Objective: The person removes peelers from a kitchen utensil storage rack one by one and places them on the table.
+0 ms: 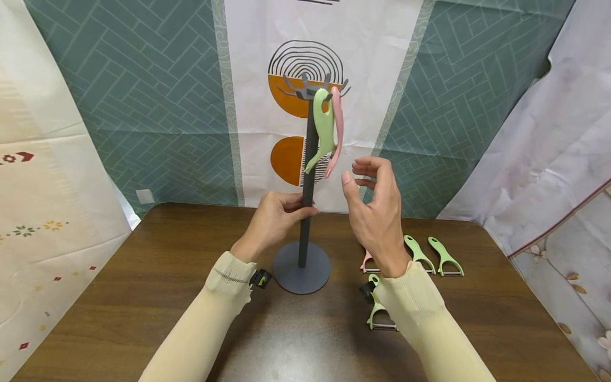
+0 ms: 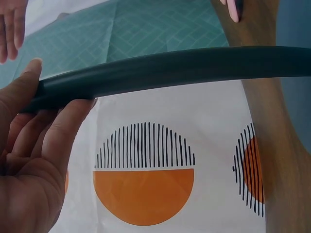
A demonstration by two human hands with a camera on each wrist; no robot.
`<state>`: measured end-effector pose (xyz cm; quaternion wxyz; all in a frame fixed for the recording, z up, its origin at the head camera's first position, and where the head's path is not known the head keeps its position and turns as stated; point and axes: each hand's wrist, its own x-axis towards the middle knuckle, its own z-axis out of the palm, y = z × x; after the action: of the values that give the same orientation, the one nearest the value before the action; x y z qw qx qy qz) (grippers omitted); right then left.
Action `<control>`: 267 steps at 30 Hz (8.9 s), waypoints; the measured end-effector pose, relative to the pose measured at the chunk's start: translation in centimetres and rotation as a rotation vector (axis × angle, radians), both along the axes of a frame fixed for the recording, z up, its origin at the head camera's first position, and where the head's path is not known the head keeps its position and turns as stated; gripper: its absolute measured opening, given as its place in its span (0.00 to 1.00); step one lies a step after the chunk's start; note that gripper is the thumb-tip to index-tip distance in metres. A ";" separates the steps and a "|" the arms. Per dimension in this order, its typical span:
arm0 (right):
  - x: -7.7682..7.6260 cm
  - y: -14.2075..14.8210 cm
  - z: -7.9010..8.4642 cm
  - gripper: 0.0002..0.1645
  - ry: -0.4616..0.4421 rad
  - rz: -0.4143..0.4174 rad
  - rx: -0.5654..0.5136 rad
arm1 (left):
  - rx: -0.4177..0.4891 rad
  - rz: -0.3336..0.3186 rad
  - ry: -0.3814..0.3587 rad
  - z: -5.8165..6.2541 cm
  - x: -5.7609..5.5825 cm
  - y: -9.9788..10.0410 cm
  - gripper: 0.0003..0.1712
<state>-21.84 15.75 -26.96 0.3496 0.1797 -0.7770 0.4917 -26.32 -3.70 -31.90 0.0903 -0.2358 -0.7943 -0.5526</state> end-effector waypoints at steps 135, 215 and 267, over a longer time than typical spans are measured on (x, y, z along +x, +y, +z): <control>-1.1 2.3 -1.6 0.24 0.062 0.232 -0.100 | 0.031 0.011 -0.028 -0.4 -0.1 -0.5 0.12; 5.8 11.5 -10.9 0.23 -0.292 -0.163 0.123 | 0.018 0.116 0.126 -1.0 1.3 0.3 0.08; 8.3 14.8 -15.3 0.24 -0.561 -0.386 0.462 | -0.033 0.162 0.150 -0.9 1.5 0.5 0.10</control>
<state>-13.56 30.57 -42.25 0.1603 -0.0368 -0.9516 0.2597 -24.81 -3.21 -32.79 0.1901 -0.2129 -0.8106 -0.5113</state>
